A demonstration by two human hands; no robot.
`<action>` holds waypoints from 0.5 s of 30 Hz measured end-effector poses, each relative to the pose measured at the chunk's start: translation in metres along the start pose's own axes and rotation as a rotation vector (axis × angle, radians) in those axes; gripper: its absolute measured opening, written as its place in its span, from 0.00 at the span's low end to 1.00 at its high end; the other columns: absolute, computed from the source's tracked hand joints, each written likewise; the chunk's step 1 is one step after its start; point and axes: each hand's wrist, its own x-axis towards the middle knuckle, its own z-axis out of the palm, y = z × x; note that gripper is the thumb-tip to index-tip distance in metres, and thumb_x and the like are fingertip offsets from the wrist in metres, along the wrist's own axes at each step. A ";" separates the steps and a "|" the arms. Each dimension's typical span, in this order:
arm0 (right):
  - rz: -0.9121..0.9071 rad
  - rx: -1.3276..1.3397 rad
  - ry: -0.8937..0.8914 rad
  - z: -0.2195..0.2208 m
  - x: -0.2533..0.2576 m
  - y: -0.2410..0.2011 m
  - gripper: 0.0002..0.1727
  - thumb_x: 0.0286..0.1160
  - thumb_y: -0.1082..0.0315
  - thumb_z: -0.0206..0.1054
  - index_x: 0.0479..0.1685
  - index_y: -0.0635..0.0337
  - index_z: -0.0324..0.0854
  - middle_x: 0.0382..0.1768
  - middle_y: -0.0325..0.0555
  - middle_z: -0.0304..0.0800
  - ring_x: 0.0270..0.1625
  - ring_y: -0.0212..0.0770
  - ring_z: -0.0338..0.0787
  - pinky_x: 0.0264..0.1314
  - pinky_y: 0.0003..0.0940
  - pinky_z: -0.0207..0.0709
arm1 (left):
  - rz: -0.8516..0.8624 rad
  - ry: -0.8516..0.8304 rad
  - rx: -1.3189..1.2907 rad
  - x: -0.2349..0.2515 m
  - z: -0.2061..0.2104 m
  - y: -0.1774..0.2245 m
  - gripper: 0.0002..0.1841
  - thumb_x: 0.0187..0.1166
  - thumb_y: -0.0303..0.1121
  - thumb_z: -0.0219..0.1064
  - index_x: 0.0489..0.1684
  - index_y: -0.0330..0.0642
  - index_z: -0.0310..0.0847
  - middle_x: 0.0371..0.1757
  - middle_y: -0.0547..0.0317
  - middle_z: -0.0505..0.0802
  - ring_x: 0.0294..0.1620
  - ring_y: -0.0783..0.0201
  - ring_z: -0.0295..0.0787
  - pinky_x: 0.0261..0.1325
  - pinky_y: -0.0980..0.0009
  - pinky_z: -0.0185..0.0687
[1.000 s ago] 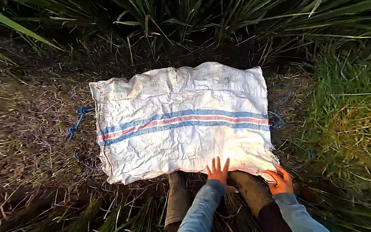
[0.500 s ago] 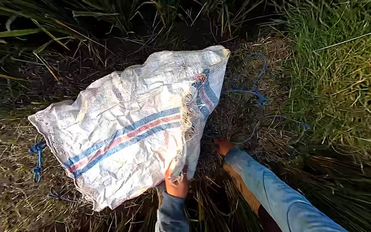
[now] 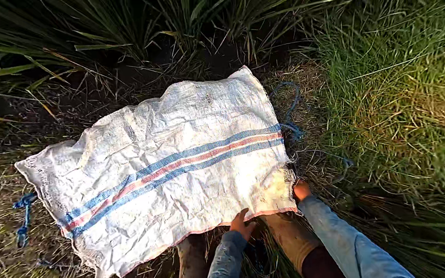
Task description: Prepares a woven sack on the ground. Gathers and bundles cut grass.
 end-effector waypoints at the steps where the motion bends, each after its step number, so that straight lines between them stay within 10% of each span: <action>1: 0.075 0.185 -0.004 -0.006 0.010 0.010 0.26 0.97 0.58 0.46 0.80 0.67 0.72 0.72 0.70 0.80 0.71 0.62 0.83 0.71 0.61 0.75 | -0.080 0.059 -0.077 -0.004 -0.014 -0.017 0.32 0.83 0.35 0.69 0.86 0.37 0.66 0.76 0.36 0.83 0.74 0.43 0.84 0.78 0.48 0.77; 4: 0.225 0.371 -0.094 -0.026 0.012 0.004 0.37 0.90 0.34 0.43 0.88 0.47 0.65 0.81 0.58 0.75 0.77 0.62 0.78 0.70 0.67 0.71 | -0.312 0.268 -0.313 -0.022 -0.053 -0.070 0.26 0.87 0.33 0.64 0.83 0.35 0.67 0.65 0.33 0.89 0.63 0.41 0.91 0.68 0.45 0.84; 9: 0.009 -0.673 -0.165 -0.021 0.010 -0.025 0.36 0.81 0.48 0.69 0.86 0.53 0.70 0.79 0.62 0.78 0.83 0.65 0.74 0.84 0.67 0.63 | -0.507 0.466 -0.408 -0.050 -0.087 -0.146 0.21 0.88 0.31 0.63 0.77 0.33 0.72 0.63 0.32 0.90 0.58 0.41 0.92 0.60 0.46 0.87; 12: -0.197 -0.763 0.121 -0.023 0.022 -0.068 0.28 0.87 0.51 0.59 0.86 0.45 0.72 0.85 0.55 0.71 0.86 0.67 0.68 0.82 0.72 0.61 | -0.505 0.464 -0.367 -0.057 -0.099 -0.159 0.23 0.86 0.31 0.65 0.79 0.39 0.72 0.63 0.34 0.90 0.57 0.40 0.93 0.59 0.44 0.87; 15: -0.361 -0.678 0.215 -0.021 0.062 -0.134 0.31 0.88 0.63 0.58 0.91 0.47 0.63 0.85 0.64 0.67 0.82 0.70 0.73 0.73 0.72 0.72 | -0.436 0.389 -0.583 -0.056 -0.102 -0.143 0.38 0.87 0.34 0.66 0.95 0.57 0.49 0.73 0.33 0.85 0.65 0.32 0.88 0.56 0.33 0.85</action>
